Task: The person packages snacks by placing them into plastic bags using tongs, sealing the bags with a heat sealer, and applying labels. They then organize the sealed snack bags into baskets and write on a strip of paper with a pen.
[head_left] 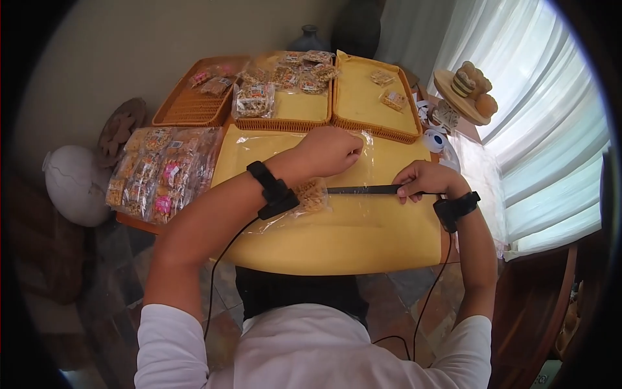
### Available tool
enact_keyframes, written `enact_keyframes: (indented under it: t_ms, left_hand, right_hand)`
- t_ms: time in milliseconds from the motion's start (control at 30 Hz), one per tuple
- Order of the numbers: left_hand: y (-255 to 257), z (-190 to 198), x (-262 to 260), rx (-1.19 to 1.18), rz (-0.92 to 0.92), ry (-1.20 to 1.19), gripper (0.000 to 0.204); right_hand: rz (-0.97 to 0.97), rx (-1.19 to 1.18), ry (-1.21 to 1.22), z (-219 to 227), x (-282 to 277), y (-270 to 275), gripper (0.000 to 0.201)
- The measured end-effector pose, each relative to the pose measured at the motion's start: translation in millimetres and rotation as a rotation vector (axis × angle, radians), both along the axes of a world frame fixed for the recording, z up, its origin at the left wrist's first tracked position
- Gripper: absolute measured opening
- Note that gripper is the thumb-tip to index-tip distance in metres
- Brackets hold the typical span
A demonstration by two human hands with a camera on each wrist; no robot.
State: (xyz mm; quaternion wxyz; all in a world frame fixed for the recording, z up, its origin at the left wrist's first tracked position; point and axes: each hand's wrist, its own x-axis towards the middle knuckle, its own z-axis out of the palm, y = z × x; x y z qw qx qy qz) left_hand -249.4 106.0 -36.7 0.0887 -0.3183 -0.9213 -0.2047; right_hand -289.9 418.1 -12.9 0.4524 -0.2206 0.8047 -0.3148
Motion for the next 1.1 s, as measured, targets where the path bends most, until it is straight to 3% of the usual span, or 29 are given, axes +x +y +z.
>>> enact_keyframes:
  t_ms: [200, 267, 300, 367, 433, 500, 567, 633, 867, 933, 1067, 1100]
  left_hand:
    - [-3, 8, 7, -0.098, -0.022, -0.139, 0.024]
    - [-12, 16, 16, -0.059, 0.002, -0.14, 0.028]
    - [-18, 19, 21, -0.011, 0.017, -0.136, 0.033]
    - [-46, 19, 29, -0.026, 0.003, -0.161, 0.04]
    - [-74, 19, 28, -0.05, -0.03, -0.192, 0.048]
    - [-99, 11, 25, -0.29, -0.169, -0.209, 0.05]
    - [-117, -9, 25, -0.335, -0.217, -0.184, 0.054]
    - [-121, -15, 31, -0.354, -0.243, -0.033, 0.053]
    - [-123, -16, 28, -0.429, -0.259, -0.082, 0.059]
    - [-122, -15, 29, -0.454, -0.242, -0.085, 0.06]
    - [-119, -17, 28, -0.445, -0.219, -0.103, 0.06]
    - [-118, -20, 27, -0.43, -0.206, -0.099, 0.06]
  right_hand:
    - [0.124, -0.054, 0.035, -15, -6, -31, 0.024]
    - [0.178, -0.038, 0.25, -12, -2, -30, 0.03]
    - [0.189, -0.051, 0.243, -15, -2, -26, 0.03]
    - [0.166, -0.225, 0.569, -27, 1, -18, 0.038]
    - [0.153, -0.216, 0.547, -24, 7, -20, 0.043]
    - [0.17, -0.27, 0.744, -30, 13, -23, 0.042]
    - [0.148, -0.292, 0.74, -32, 25, -32, 0.042]
    - [0.095, -0.28, 0.863, -38, 35, -41, 0.041]
    - [0.257, -0.323, 0.961, -46, 50, -61, 0.038]
    - [0.305, -0.432, 0.913, -48, 53, -62, 0.038]
    - [0.24, -0.336, 0.878, -47, 38, -47, 0.038]
    - [0.166, -0.32, 0.968, -51, 34, -44, 0.037]
